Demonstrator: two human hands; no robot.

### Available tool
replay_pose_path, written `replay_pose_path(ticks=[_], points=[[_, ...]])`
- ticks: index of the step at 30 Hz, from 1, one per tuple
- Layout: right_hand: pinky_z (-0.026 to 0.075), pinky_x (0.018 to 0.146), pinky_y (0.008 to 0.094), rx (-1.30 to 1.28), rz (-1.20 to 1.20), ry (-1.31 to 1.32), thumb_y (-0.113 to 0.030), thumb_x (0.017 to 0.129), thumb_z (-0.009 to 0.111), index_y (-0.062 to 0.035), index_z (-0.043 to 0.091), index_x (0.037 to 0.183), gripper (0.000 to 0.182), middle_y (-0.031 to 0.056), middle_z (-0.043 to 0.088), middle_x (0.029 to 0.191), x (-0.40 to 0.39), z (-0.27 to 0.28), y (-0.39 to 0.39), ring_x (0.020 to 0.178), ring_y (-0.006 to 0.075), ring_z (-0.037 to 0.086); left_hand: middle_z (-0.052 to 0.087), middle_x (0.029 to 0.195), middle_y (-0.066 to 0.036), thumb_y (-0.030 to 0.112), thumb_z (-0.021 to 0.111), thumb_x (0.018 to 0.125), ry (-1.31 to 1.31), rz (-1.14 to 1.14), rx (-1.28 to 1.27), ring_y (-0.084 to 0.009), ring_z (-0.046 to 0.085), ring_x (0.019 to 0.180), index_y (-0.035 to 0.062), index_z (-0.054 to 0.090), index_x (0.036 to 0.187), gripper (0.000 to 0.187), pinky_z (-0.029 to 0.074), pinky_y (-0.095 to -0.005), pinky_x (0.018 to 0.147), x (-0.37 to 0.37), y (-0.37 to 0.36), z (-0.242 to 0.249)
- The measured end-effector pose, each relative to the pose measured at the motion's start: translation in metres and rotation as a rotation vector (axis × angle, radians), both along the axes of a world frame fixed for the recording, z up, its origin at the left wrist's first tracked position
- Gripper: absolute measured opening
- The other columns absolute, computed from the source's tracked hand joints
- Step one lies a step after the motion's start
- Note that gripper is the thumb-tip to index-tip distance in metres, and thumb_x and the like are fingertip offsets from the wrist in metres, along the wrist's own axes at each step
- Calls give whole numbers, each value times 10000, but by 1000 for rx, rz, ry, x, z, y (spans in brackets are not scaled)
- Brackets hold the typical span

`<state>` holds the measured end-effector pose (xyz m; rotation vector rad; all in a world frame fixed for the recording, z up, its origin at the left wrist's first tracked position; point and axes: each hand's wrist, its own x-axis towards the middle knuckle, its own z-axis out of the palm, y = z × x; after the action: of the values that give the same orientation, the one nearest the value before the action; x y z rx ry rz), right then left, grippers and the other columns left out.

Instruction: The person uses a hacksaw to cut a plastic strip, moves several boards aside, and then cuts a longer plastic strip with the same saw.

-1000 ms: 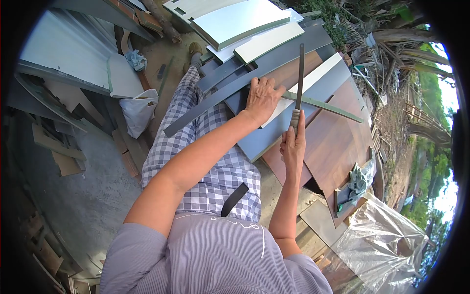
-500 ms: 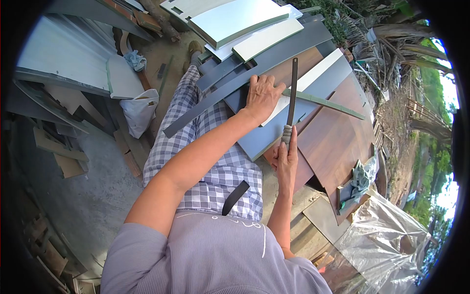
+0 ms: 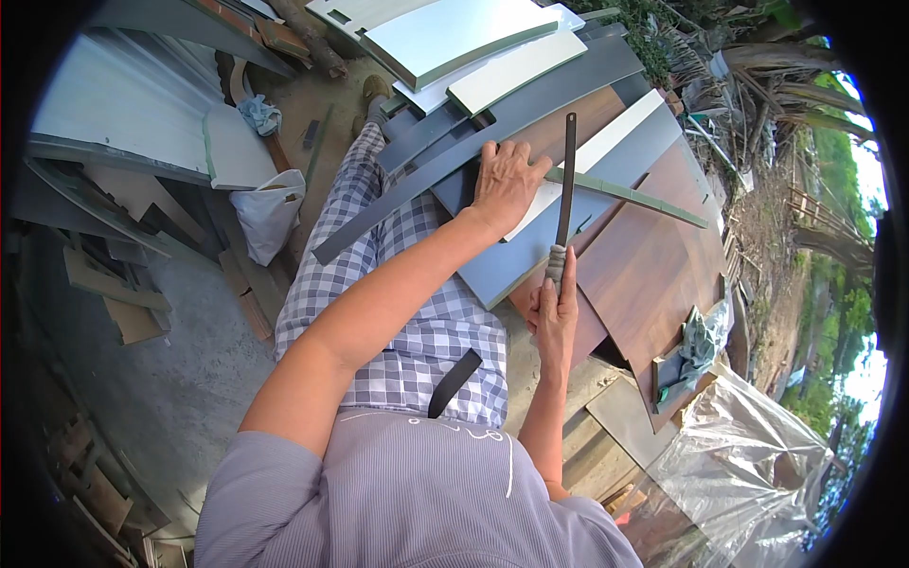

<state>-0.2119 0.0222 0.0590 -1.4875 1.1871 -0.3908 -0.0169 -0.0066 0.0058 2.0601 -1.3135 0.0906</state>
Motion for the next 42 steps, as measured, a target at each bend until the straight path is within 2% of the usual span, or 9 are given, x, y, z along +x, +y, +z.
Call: replay_pose_path(ticks=[8, 11, 20, 22, 29, 31, 34, 42], points=[[276, 419, 190, -7, -1, 24, -181, 1031, 433, -274, 225, 1537, 555, -32, 430, 685, 2, -1, -6, 492, 25, 347, 575, 907, -77, 131, 634, 841, -4, 1, -20, -235, 563, 934, 139, 661, 998, 159, 347, -409, 822, 0, 0, -1], [275, 412, 188, 87, -32, -62, -187, 1036, 426, -270, 216, 1539, 551, -29, 430, 680, 12, 2, -15, 481, 26, 343, 574, 913, -75, 134, 637, 841, -15, -4, 25, -234, 558, 932, 141, 659, 1002, 163, 347, -409, 823, 0, -1, 0], [254, 404, 196, 12, 12, 96, -187, 1037, 415, -290, 230, 1533, 539, -29, 422, 671, 18, 15, -12, 476, 23, 317, 567, 899, -69, 160, 638, 853, -12, 21, 24, -234, 554, 927, 141, 649, 980, 129, 346, -408, 817, 0, 0, 1], [252, 406, 194, 35, 7, 83, -181, 1034, 416, -299, 239, 1530, 540, -30, 420, 671, 9, 16, -7, 480, 21, 317, 579, 869, -84, 86, 539, 855, -11, 23, -32, -232, 561, 914, 131, 656, 919, 141, 361, -403, 809, -1, 0, 2], [255, 407, 192, 38, -17, 53, -175, 1030, 428, -293, 244, 1530, 545, -31, 424, 671, 29, 14, -19, 482, 22, 321, 580, 875, -81, 89, 537, 856, -25, 26, -10, -232, 561, 918, 139, 660, 934, 154, 360, -401, 806, 0, 0, 1], [265, 405, 183, 52, -12, 28, -170, 1029, 430, -278, 243, 1531, 547, -29, 424, 672, 41, 14, -28, 484, 19, 332, 560, 894, -65, 172, 652, 845, -34, 23, 28, -235, 554, 922, 144, 654, 998, 155, 348, -405, 809, 0, 0, 0], [273, 401, 173, 11, -48, -136, -168, 1029, 429, -265, 238, 1532, 547, -27, 425, 679, 46, 17, -33, 484, 16, 343, 561, 901, -66, 171, 658, 838, -28, 33, -16, -234, 554, 929, 145, 654, 1004, 169, 351, -405, 809, 0, 0, -1], [267, 396, 173, 34, -29, -4, -171, 1030, 421, -263, 240, 1532, 542, -32, 426, 679, 21, 19, -19, 477, 12, 336, 567, 897, -68, 169, 660, 835, -32, 24, 16, -237, 559, 925, 143, 651, 998, 166, 355, -408, 807, -1, 0, -1]])
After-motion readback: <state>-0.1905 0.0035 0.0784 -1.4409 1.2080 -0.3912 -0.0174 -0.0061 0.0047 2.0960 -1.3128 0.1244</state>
